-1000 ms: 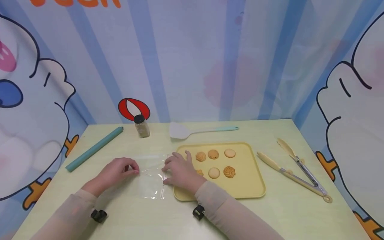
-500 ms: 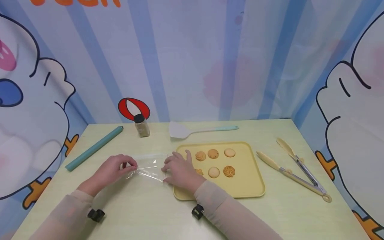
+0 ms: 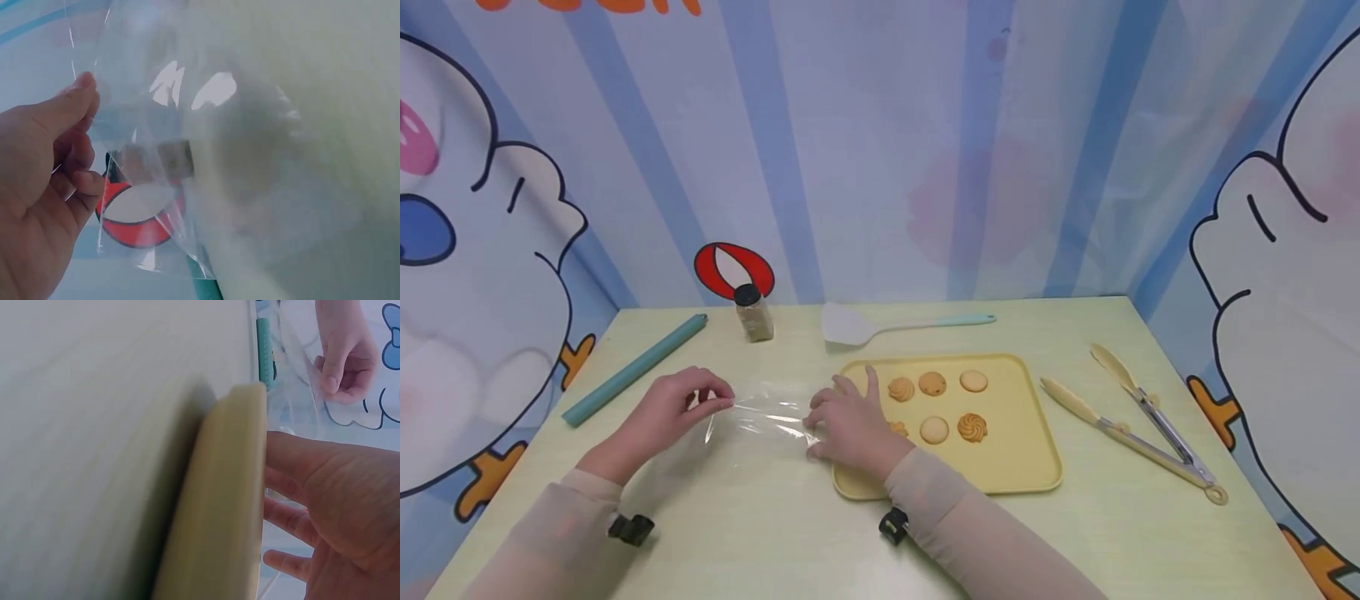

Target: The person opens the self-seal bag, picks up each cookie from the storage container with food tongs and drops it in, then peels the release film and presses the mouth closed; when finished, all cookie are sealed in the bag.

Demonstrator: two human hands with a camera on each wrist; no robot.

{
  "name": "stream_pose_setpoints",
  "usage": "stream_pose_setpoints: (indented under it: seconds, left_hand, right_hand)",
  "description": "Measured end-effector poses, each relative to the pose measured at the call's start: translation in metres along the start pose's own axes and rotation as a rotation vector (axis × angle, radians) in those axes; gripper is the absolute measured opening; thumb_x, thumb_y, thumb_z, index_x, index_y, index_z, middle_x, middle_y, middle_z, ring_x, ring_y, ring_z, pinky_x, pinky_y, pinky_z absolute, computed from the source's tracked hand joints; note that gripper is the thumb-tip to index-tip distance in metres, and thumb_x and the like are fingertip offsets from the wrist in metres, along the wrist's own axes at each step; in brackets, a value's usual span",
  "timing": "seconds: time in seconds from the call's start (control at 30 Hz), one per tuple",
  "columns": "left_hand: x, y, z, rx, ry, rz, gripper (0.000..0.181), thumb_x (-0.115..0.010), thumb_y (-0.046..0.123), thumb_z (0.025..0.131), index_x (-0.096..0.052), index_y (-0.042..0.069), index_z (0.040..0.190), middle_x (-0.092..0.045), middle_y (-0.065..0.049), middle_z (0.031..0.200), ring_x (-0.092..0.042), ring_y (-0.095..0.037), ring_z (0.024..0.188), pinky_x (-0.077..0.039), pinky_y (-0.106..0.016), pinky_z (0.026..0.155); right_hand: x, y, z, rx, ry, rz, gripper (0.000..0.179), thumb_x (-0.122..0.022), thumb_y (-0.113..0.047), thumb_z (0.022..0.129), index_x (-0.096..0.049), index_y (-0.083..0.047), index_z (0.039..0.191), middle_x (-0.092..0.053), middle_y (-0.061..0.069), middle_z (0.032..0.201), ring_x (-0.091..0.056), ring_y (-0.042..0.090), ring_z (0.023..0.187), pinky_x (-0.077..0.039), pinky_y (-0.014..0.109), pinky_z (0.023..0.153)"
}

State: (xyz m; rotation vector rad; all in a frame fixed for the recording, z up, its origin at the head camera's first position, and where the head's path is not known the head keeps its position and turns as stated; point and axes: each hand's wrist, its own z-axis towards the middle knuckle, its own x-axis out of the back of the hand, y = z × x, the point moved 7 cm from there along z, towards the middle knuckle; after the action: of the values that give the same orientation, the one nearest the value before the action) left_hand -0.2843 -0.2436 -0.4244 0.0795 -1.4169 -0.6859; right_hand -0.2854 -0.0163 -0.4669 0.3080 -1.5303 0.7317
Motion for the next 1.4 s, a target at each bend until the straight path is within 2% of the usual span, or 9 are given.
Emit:
stream_pose_setpoints:
  seconds: [0.17, 0.3, 0.4, 0.6, 0.77, 0.93, 1.1, 1.27, 1.4]
  left_hand:
    - [0.009, 0.0, 0.001, -0.05, 0.037, 0.018, 0.015, -0.081, 0.017, 0.09, -0.08, 0.02, 0.104, -0.07, 0.008, 0.097, -0.055, -0.012, 0.083, -0.05, -0.026, 0.067]
    - [0.001, -0.004, 0.001, -0.046, -0.026, 0.023, 0.015, -0.079, 0.018, 0.092, -0.081, 0.022, 0.106, -0.072, 0.009, 0.099, -0.055, -0.011, 0.084, -0.052, -0.03, 0.072]
    - [-0.007, -0.007, 0.0, -0.038, -0.074, 0.014, 0.016, -0.079, 0.02, 0.092, -0.081, 0.023, 0.108, -0.072, 0.011, 0.098, -0.055, -0.01, 0.084, -0.051, -0.029, 0.073]
    - [-0.011, -0.01, -0.001, -0.021, -0.053, -0.01, 0.012, -0.08, 0.02, 0.091, -0.08, 0.023, 0.103, -0.07, 0.013, 0.097, -0.054, -0.012, 0.085, -0.048, -0.026, 0.071]
    - [-0.014, -0.01, -0.001, -0.026, -0.045, -0.02, 0.012, -0.08, 0.02, 0.091, -0.079, 0.022, 0.103, -0.07, 0.012, 0.097, -0.054, -0.012, 0.084, -0.048, -0.025, 0.071]
    - [-0.019, -0.013, -0.004, 0.018, -0.066, -0.039, 0.014, -0.08, 0.021, 0.091, -0.079, 0.023, 0.105, -0.069, 0.012, 0.097, -0.054, -0.013, 0.085, -0.048, -0.025, 0.071]
    - [-0.026, -0.015, -0.009, 0.063, -0.102, -0.049, 0.014, -0.079, 0.022, 0.092, -0.078, 0.025, 0.106, -0.069, 0.011, 0.099, -0.055, -0.014, 0.088, -0.049, -0.025, 0.072]
    - [-0.027, -0.013, -0.01, 0.064, -0.094, -0.033, 0.015, -0.08, 0.022, 0.092, -0.078, 0.024, 0.106, -0.07, 0.011, 0.1, -0.056, -0.014, 0.088, -0.05, -0.027, 0.075]
    - [-0.026, -0.011, -0.011, 0.06, -0.089, -0.03, 0.015, -0.08, 0.022, 0.091, -0.078, 0.024, 0.106, -0.071, 0.011, 0.1, -0.056, -0.013, 0.088, -0.051, -0.029, 0.076]
  right_hand:
    - [0.003, 0.001, -0.001, 0.009, 0.014, 0.004, 0.04, -0.085, -0.048, 0.082, -0.078, -0.032, 0.117, -0.066, -0.009, 0.137, -0.04, 0.036, 0.149, -0.003, 0.076, 0.118]
    - [0.004, 0.002, -0.002, 0.007, 0.018, 0.001, 0.042, -0.085, -0.049, 0.081, -0.078, -0.031, 0.118, -0.066, -0.008, 0.137, -0.041, 0.036, 0.148, -0.004, 0.076, 0.118]
    - [0.003, 0.002, 0.0, 0.008, 0.018, -0.016, 0.044, -0.086, -0.05, 0.08, -0.077, -0.031, 0.119, -0.066, -0.008, 0.136, -0.042, 0.035, 0.147, -0.004, 0.076, 0.118]
    - [0.004, 0.002, 0.001, 0.003, 0.032, -0.047, 0.044, -0.085, -0.052, 0.08, -0.076, -0.032, 0.119, -0.064, -0.008, 0.142, -0.042, 0.034, 0.147, -0.004, 0.075, 0.119]
    - [0.018, 0.003, -0.007, 0.015, 0.069, -0.08, 0.041, -0.081, -0.051, 0.085, -0.076, -0.032, 0.121, -0.06, -0.007, 0.148, -0.041, 0.032, 0.148, -0.009, 0.073, 0.119]
    - [0.04, 0.013, -0.024, -0.001, 0.11, -0.03, 0.036, -0.077, -0.044, 0.091, -0.076, -0.026, 0.123, -0.063, -0.002, 0.143, -0.047, 0.029, 0.142, -0.023, 0.065, 0.119]
    - [0.057, 0.031, -0.049, -0.024, 0.189, 0.006, 0.028, -0.077, -0.036, 0.093, -0.077, -0.021, 0.117, -0.067, 0.002, 0.134, -0.055, 0.028, 0.133, -0.042, 0.056, 0.109]
    - [0.071, 0.054, -0.078, -0.041, 0.276, -0.005, 0.025, -0.079, -0.032, 0.092, -0.078, -0.02, 0.114, -0.068, 0.003, 0.13, -0.059, 0.028, 0.128, -0.047, 0.054, 0.103]
    - [0.079, 0.077, -0.105, -0.079, 0.338, -0.006, 0.026, -0.08, -0.03, 0.092, -0.077, -0.018, 0.115, -0.069, 0.005, 0.129, -0.059, 0.03, 0.128, -0.043, 0.057, 0.107]
